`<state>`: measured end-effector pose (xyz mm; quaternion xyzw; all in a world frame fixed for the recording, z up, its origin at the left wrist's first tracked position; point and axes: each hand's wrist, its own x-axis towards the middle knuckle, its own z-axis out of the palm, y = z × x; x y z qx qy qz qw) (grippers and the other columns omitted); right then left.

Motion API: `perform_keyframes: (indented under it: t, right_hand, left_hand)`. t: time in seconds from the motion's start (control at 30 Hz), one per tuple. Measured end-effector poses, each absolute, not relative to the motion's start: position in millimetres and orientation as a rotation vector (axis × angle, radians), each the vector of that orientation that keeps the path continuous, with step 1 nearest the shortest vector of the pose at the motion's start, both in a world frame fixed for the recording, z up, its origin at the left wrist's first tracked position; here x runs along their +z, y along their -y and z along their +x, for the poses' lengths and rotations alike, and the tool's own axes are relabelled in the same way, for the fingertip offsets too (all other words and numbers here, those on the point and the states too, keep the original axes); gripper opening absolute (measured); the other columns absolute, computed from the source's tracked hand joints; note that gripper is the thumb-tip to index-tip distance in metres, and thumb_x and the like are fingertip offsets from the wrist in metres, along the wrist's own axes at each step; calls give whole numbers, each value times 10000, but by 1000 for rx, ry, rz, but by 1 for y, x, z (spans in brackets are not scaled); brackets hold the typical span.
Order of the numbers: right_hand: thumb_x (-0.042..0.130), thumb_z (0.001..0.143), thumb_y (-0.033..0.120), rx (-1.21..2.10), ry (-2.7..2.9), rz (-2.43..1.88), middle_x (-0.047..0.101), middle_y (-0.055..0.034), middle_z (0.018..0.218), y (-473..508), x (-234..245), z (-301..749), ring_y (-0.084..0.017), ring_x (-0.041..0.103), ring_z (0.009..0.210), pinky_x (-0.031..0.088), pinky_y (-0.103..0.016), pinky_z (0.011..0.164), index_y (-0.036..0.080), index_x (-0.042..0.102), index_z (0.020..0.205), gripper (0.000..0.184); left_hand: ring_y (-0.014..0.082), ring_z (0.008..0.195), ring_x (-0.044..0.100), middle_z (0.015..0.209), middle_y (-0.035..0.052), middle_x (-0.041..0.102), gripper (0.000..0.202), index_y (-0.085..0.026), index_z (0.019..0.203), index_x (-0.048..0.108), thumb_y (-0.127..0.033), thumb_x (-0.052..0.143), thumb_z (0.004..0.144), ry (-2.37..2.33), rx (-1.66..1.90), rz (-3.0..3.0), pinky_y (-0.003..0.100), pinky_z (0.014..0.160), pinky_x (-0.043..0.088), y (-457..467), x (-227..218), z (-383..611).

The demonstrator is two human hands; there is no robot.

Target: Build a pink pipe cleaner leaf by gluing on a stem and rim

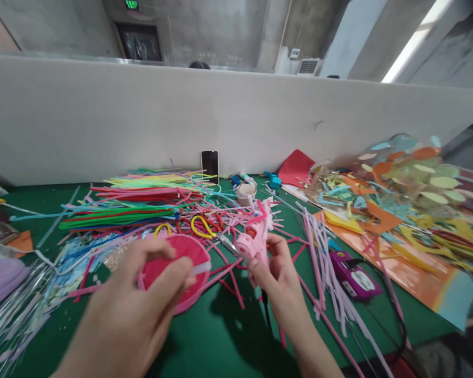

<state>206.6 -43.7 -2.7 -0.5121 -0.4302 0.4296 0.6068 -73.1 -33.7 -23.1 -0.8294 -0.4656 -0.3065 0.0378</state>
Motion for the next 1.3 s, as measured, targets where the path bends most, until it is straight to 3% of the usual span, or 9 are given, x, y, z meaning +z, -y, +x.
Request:
perform_keyframes:
  t: [0.1,0.17,0.33,0.47,0.73,0.9,1.17,1.3]
  right_hand:
    - [678,818,425,965,938,-1183,528,73,732,43,1,195,-61,384,470,326,-190,438,240,438,1056,385]
    - [683,804,380,939,940,-1205,507,85,686,43,1,193,-65,391,454,326,-188,417,239,433,1034,368]
    - [675,764,305,732,994,-1260,575,46,720,38,-3,195,-101,492,498,408,-216,434,241,428,989,340]
    - [654,752,234,566,1041,-1278,610,-14,874,35,-11,197,-141,619,673,509,-246,559,235,418,1022,359]
    - [646,789,218,167,1225,-1370,512,-85,1067,35,-38,203,-207,622,897,545,-352,759,236,377,1165,463]
    - [608,846,216,-70,1366,-1359,494,-85,1077,36,-41,205,-205,609,887,537,-333,711,246,348,1232,466]
    - [589,870,199,-80,1430,-1350,492,-71,1032,37,-39,199,-202,598,855,527,-338,708,237,331,1273,480]
    - [570,860,146,-104,1455,-1297,479,-66,1035,34,-41,202,-175,580,792,500,-292,625,251,284,1285,522]
  left_hand:
    - [151,552,683,705,3,699,369,-232,969,656,-295,298,1034,1109,-911,-2632,235,507,542,27,37,20]
    - [150,489,666,696,3,716,359,-203,1015,659,-302,315,1035,1092,-922,-2627,242,484,538,28,48,41]
    - [177,608,729,874,45,778,310,-166,1103,655,-283,380,1020,1147,-938,-2635,255,495,549,37,34,33]
    - [173,589,727,827,43,776,324,-166,1049,666,-284,365,1026,1173,-952,-2619,242,493,544,37,31,36]
    - [161,543,705,748,12,754,354,-183,973,653,-307,328,1040,1259,-955,-2647,247,460,493,34,33,38]
    - [154,518,690,682,13,719,366,-179,876,628,-282,320,1044,1230,-911,-2631,240,453,466,34,25,40]
    - [171,622,721,819,45,757,287,-156,1045,587,-316,349,1038,1257,-985,-2606,254,517,506,32,23,38]
    - [166,622,697,754,12,716,228,-188,946,593,-203,371,997,1239,-1038,-2790,263,555,521,32,32,38]
